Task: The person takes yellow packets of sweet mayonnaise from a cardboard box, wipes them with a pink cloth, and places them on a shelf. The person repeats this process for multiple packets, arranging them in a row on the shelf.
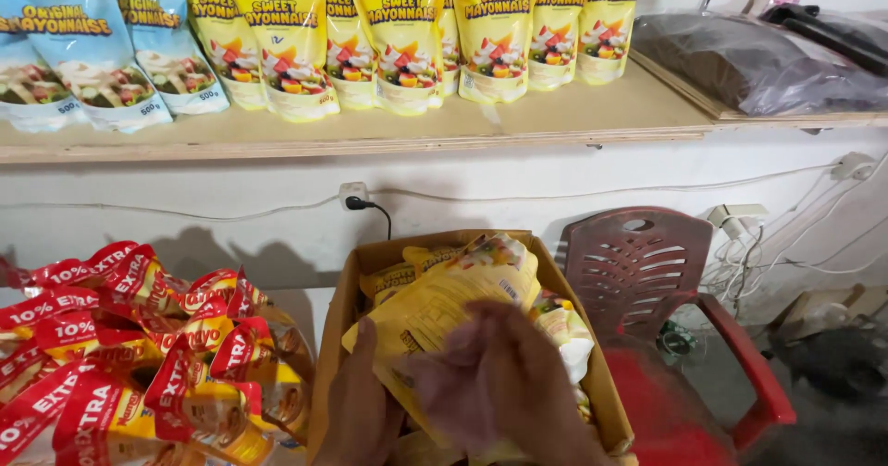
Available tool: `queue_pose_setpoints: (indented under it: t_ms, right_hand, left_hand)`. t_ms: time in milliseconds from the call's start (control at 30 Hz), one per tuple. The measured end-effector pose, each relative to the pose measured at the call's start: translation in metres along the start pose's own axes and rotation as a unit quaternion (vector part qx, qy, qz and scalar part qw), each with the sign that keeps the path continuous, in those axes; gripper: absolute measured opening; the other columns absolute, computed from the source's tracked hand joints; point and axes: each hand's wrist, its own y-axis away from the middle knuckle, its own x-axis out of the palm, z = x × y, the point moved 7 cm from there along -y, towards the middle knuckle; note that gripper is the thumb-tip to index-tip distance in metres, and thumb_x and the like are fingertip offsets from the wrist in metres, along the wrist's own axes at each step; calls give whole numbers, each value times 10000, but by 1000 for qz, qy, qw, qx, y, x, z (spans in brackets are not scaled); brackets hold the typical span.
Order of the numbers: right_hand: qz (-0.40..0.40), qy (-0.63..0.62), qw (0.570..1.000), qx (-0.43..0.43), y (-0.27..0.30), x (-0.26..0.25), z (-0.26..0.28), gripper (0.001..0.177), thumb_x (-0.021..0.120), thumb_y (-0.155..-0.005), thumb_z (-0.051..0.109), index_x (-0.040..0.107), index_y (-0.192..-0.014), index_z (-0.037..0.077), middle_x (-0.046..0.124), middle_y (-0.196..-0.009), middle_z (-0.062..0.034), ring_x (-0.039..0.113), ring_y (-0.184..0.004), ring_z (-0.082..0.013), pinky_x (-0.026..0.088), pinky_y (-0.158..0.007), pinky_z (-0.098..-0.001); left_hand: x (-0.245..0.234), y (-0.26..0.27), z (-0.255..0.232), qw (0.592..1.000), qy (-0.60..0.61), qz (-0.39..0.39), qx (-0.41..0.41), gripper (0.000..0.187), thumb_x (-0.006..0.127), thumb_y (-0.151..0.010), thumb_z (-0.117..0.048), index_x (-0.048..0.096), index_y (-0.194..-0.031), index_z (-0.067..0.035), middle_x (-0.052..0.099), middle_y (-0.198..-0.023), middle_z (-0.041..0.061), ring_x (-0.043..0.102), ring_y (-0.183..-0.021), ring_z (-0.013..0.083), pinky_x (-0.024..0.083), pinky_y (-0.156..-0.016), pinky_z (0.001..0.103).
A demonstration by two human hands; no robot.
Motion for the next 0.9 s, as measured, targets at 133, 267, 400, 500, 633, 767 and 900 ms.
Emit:
queue_pose_setpoints:
  t_ms: [133, 267, 400, 500, 633, 767, 900]
  right_hand:
    - [-225, -141, 958, 109, -66, -93, -48, 264, 525, -1076, 168, 565, -1271, -5, 600, -709, -179, 532, -448, -231, 575, -468, -403]
    - [-108, 9, 966, 235, -90, -82, -57, 342, 633, -963, 212, 596, -1294, 133, 580, -661, -84, 485, -491, -147, 426, -446, -343]
    - [-76, 102, 981, 146, -82, -73, -66, 281, 724, -907, 228, 680, -1086, 17, 659, -667, 26, 541, -524, -54, 454, -477, -253]
    - [-96, -22, 968, 232, -83, -87, -105, 226, 757, -922, 218, 745, -940, -7, 571, -658, 31, 438, -506, -54, 373, -455, -257]
    - [-44, -33, 957, 284, -90, -97, -98, 239, 774, -995, 223, 709, -925, 4, 418, -642, -30, 290, -466, -114, 256, -392, -316]
    - [-67, -148, 951, 261, -90, -92, -48, 64, 717, -897, 134, 719, -870, 76, 636, -652, -25, 454, -457, -92, 344, -385, -267]
    - [-166, -133, 977, -27, -94, -99, 27, 123, 727, -908, 46, 616, -935, 91, 714, -849, -40, 680, -720, -99, 548, -624, -244]
  left_hand:
    - [12, 5, -19, 994, 102, -26, -3, 616, 524, -974, -185, 342, -1559, -251, 613, -1434, 73, 634, -1257, 225, 533, -1002, 393]
    - [15, 11, -18, 994, 94, -20, -48, 533, 554, -952, -229, 482, -1456, -72, 669, -1350, 109, 671, -1190, 221, 562, -954, 388]
    - [8, 8, -3, 987, 127, -46, -88, 529, 605, -932, -290, 541, -1393, -39, 701, -1239, 126, 699, -1061, 242, 581, -856, 410]
    - [5, 10, -6, 989, 120, -60, -70, 518, 628, -918, -288, 544, -1370, -47, 707, -1217, 121, 704, -1044, 235, 584, -850, 407]
    - [16, 13, -21, 991, 126, -2, -34, 523, 639, -930, -280, 531, -1372, -22, 700, -1224, 130, 699, -1056, 227, 593, -857, 410]
    - [27, 1, -42, 993, 99, -31, -59, 524, 636, -896, -255, 536, -1374, -66, 705, -1228, 100, 708, -1057, 206, 596, -855, 393]
    - [39, -34, -79, 996, 68, -44, 44, 512, 626, -930, -243, 544, -1410, -84, 684, -1241, 93, 659, -1096, 200, 559, -889, 379]
